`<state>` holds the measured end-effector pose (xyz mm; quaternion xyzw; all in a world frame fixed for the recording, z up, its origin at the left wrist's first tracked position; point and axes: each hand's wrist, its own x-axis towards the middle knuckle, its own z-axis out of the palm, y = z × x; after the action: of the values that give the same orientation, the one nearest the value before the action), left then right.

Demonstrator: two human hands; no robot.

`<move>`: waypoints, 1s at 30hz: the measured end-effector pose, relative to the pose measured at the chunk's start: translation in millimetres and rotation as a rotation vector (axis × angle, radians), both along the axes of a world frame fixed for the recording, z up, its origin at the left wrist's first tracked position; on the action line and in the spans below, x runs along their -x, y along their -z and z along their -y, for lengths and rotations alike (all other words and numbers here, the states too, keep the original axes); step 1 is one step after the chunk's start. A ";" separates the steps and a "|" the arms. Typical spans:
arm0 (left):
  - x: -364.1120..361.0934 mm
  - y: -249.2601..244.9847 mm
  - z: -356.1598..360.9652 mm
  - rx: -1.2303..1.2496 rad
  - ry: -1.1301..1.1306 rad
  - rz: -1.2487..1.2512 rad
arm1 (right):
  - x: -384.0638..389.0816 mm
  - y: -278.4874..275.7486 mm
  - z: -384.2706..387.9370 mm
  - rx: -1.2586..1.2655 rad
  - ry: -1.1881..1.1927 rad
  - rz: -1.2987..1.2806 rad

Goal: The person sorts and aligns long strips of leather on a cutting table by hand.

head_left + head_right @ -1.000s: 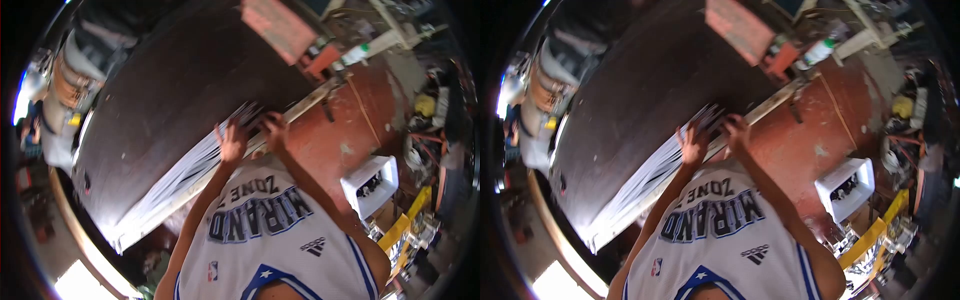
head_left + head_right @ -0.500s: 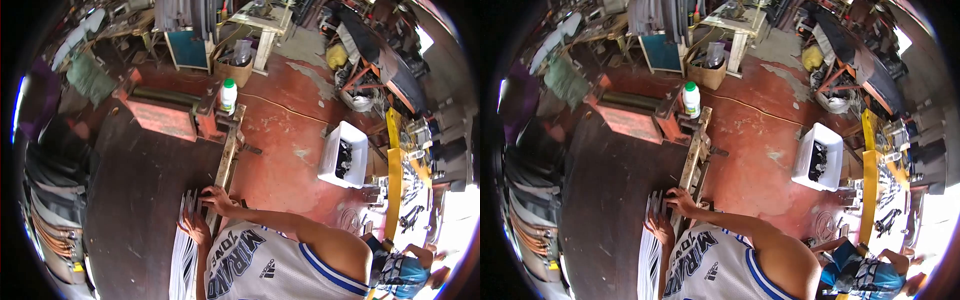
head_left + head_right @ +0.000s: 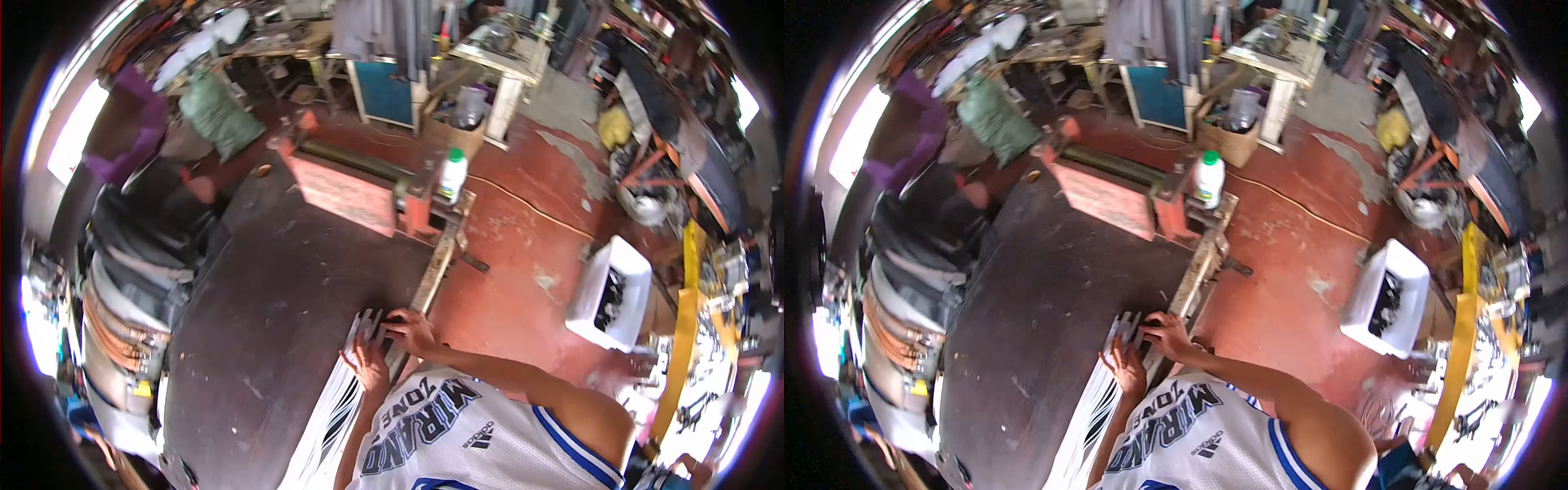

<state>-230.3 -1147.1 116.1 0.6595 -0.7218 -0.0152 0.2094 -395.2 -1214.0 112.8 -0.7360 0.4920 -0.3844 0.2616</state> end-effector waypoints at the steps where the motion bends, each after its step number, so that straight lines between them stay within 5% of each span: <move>1: 2.8 -2.9 0.1 0.002 -0.005 -0.024 | -0.3 -4.4 -1.2 -0.008 0.004 -0.014; 16: 15.9 -3.7 5.0 0.041 -0.078 -0.094 | 3.2 -24.4 6.2 -0.007 -0.056 -0.077; 30: 12.6 -9.1 12.4 0.084 -0.028 -0.053 | 24.0 -20.1 37.3 0.128 -0.363 -0.208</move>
<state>-242.8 -1159.4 125.2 0.6594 -0.7068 0.0003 0.2562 -419.2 -1251.3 132.8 -0.8633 0.3504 -0.2837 0.2270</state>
